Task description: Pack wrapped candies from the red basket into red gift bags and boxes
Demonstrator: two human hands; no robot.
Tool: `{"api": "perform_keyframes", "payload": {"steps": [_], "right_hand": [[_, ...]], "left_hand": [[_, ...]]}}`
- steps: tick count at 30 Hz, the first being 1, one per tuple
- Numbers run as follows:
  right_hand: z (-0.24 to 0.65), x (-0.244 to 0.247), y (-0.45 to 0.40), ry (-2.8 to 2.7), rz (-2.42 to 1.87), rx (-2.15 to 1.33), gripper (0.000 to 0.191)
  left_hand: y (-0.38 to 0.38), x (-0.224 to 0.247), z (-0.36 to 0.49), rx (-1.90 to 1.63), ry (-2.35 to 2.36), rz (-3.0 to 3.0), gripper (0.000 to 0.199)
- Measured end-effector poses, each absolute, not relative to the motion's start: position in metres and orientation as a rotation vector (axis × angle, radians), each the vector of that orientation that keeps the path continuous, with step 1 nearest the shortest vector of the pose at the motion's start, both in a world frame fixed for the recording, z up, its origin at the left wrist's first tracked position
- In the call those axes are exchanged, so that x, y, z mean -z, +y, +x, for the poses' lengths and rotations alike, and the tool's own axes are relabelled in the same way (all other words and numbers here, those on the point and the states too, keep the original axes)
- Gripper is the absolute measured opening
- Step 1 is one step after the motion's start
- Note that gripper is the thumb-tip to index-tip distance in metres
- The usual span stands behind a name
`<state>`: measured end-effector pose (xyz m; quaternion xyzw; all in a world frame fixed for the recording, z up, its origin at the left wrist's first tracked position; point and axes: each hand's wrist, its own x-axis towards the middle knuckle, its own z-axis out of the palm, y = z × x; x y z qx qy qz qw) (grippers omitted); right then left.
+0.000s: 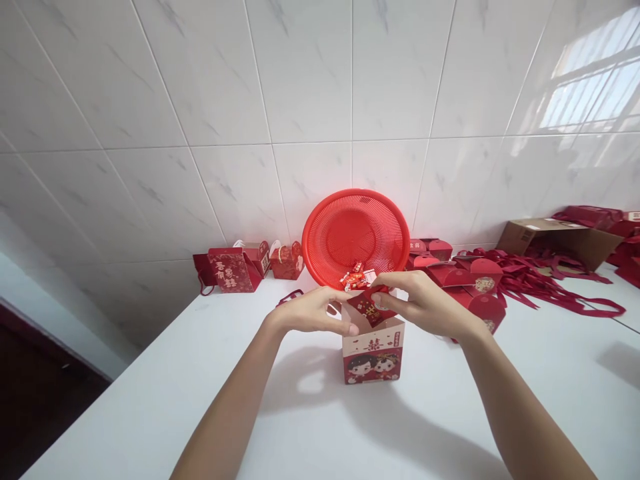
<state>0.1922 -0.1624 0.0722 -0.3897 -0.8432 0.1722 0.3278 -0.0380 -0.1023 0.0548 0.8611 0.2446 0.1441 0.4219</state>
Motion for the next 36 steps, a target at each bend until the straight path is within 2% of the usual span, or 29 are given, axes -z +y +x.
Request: {"api": "perform_keyframes", "payload": {"steps": [5,16,23,30,36], "right_hand": [[0.1878,-0.0708,-0.1618,-2.233,-1.077,-0.427,0.02],[0.183,-0.0689,-0.1604,-2.29,-1.106,-0.398,0.022],[0.1853,-0.0693,-0.1597,-2.264,-1.129,-0.321,0.019],[0.1849,-0.0694,-0.1608,-2.315,-1.141,-0.268,0.021],[0.1895,-0.0711,-0.1614,-2.256,-1.12,-0.258,0.018]], "left_hand": [[-0.1021,-0.054,-0.0371,-0.416,0.569,2.145,0.023],[-0.101,-0.056,-0.0367,-0.26,0.651,2.139,0.04],[-0.1004,-0.0536,-0.0364,-0.28,0.629,2.12,0.033],[-0.099,-0.0508,-0.0367,-0.282,0.601,2.136,0.038],[-0.1029,-0.0533,-0.0325,-0.308,0.633,2.162,0.029]]}}
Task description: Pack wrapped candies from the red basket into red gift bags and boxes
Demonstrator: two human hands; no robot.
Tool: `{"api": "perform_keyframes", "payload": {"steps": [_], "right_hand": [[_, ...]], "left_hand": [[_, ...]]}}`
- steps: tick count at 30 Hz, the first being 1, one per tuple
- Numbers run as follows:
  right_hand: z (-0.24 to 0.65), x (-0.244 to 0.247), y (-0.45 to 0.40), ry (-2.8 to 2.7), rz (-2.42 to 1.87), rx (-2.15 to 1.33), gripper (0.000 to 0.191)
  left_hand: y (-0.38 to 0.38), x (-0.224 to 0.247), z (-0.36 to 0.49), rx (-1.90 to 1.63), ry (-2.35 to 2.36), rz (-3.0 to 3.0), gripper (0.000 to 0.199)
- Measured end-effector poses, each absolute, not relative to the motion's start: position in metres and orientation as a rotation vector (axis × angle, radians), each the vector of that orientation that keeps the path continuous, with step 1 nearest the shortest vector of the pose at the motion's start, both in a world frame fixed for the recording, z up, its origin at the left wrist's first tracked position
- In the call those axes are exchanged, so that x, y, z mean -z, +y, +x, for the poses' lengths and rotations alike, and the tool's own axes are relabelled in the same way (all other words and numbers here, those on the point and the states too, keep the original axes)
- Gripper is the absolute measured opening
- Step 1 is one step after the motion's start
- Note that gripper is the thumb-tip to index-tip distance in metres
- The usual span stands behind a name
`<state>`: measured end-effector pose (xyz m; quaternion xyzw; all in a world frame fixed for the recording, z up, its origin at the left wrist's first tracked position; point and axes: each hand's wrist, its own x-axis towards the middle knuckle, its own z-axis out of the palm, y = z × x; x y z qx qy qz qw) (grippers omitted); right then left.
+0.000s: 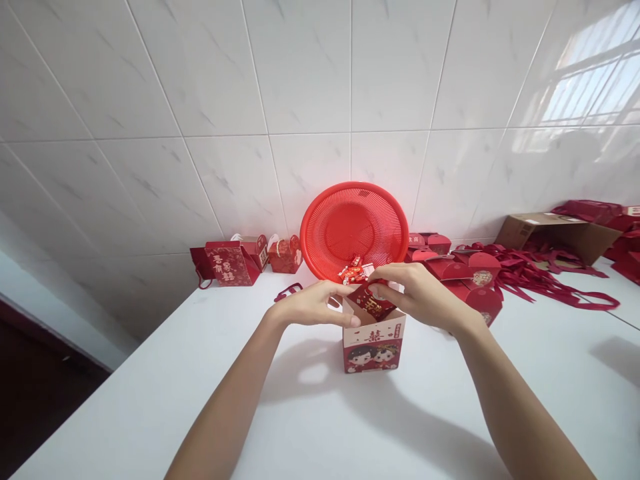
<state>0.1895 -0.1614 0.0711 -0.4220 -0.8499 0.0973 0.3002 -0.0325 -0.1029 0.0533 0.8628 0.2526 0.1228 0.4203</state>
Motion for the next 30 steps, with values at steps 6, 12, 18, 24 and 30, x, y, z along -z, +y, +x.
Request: {"api": "perform_keyframes", "payload": {"steps": [6,12,18,24,30], "right_hand": [[0.189,-0.071,-0.163,-2.304,-1.136,-0.234,0.019],[0.192,-0.069,-0.16,-2.176,-0.982,-0.295,0.015],[0.199,-0.071,-0.158,-2.036,-0.949,-0.241,0.014],[0.202,-0.074,-0.16,-1.953,-0.992,-0.351,0.023],[0.192,-0.073,-0.16,-1.75,-0.931,-0.729,0.025]], "left_hand": [[-0.104,-0.052,-0.031,-0.365,0.619,2.191,0.024],[-0.105,-0.045,-0.023,-0.529,0.617,2.215,0.019],[-0.104,-0.039,-0.014,-0.796,0.687,2.186,0.026],[-0.107,-0.042,-0.011,-1.128,0.708,1.997,0.026],[-0.114,-0.049,-0.01,-1.368,0.688,1.763,0.036]]}}
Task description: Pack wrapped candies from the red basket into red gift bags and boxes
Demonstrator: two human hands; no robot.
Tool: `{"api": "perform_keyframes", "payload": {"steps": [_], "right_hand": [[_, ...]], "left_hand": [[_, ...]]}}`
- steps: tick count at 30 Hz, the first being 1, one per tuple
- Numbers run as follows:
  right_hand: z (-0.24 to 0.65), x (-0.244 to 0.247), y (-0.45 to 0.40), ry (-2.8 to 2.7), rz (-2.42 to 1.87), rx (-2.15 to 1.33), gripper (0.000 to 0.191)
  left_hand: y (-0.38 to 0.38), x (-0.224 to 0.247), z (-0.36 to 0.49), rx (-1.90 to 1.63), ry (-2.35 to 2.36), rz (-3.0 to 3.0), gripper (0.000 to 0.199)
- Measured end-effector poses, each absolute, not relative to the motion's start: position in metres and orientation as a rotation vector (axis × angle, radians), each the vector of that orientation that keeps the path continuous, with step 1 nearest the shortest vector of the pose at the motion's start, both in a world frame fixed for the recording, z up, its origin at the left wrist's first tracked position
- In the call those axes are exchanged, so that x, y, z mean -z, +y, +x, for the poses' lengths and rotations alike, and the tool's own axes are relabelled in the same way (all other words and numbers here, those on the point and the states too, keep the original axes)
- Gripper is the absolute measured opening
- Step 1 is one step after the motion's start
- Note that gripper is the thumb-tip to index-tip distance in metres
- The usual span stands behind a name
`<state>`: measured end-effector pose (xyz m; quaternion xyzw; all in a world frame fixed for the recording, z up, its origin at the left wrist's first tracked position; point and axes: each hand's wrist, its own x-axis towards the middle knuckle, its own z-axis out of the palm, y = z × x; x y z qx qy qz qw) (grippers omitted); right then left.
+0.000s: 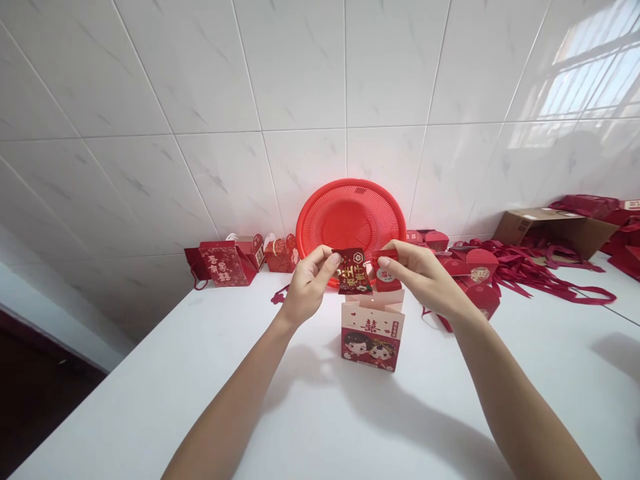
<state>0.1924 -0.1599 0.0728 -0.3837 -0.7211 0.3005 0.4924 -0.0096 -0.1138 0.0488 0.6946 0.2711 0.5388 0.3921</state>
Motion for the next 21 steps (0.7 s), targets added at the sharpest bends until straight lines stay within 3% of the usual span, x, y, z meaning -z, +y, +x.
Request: {"api": "perform_keyframes", "payload": {"steps": [11,17,21], "right_hand": [[0.181,-0.069,-0.162,-1.586,-0.912,-1.113,0.033],[0.181,-0.07,-0.163,-1.552,-0.903,-0.969,0.035],[0.182,-0.072,-0.163,-1.536,-0.885,-0.924,0.035]], "left_hand": [[-0.122,-0.049,-0.008,-1.216,0.693,1.826,0.032],[-0.129,-0.055,-0.006,-1.225,0.721,1.805,0.04],[-0.131,-0.057,-0.006,-1.189,0.707,1.846,0.034]]}}
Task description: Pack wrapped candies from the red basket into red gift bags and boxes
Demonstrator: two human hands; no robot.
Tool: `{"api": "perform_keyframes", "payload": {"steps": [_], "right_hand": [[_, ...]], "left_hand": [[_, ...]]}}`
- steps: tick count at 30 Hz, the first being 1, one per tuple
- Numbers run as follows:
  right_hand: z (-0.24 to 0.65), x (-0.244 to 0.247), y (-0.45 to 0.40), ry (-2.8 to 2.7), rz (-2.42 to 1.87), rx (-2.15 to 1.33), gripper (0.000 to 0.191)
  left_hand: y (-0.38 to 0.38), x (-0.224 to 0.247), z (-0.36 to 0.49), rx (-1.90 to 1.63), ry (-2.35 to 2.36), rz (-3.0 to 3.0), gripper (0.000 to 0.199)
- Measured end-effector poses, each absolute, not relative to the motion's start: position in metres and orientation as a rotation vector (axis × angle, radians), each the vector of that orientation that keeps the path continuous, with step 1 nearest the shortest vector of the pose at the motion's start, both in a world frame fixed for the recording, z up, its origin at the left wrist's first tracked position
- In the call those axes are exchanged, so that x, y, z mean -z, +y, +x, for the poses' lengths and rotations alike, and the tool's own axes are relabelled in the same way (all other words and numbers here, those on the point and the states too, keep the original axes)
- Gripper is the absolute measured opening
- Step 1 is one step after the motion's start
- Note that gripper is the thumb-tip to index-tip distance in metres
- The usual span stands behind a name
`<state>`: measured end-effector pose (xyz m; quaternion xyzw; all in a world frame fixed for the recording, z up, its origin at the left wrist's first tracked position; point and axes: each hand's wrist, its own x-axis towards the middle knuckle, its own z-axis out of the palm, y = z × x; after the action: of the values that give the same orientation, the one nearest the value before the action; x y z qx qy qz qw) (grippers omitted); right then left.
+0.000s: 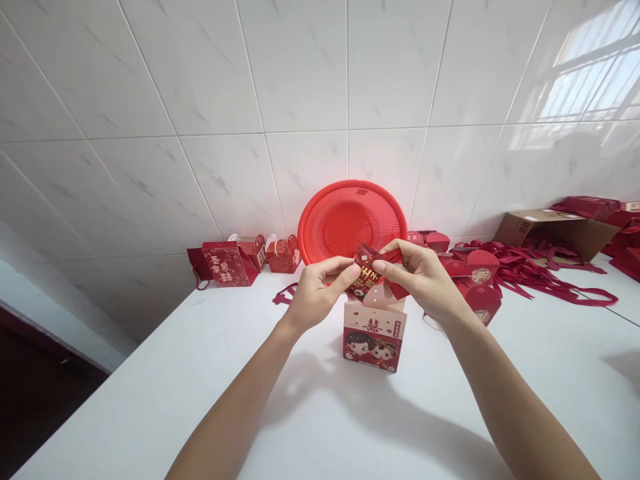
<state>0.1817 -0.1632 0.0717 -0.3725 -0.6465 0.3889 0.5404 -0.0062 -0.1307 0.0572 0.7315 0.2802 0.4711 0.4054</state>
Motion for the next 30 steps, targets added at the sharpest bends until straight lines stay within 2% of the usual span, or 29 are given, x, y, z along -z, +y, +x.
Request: {"api": "perform_keyframes", "payload": {"steps": [12,19,26,30], "right_hand": [[0.1816,-0.0751,-0.1659,-1.554,-0.909,-1.013,0.037],[0.182,-0.0731,-0.1648,-1.51,-0.871,-0.892,0.034],[0.1829,-0.0773,-0.167,-1.683,-0.875,-0.818,0.03],[0.1834,-0.0748,-0.166,-1.677,-0.845,-0.852,0.026]], "left_hand": [[-0.132,-0.0567,-0.008,-1.219,0.702,1.873,0.025],[-0.1329,-0.0588,-0.0076,-1.236,0.797,1.789,0.025],[-0.1332,-0.0515,-0.0077,-1.367,0.656,1.996,0.01],[-0.1358,-0.0516,-0.0058,-1.395,0.602,2.009,0.009]]}}
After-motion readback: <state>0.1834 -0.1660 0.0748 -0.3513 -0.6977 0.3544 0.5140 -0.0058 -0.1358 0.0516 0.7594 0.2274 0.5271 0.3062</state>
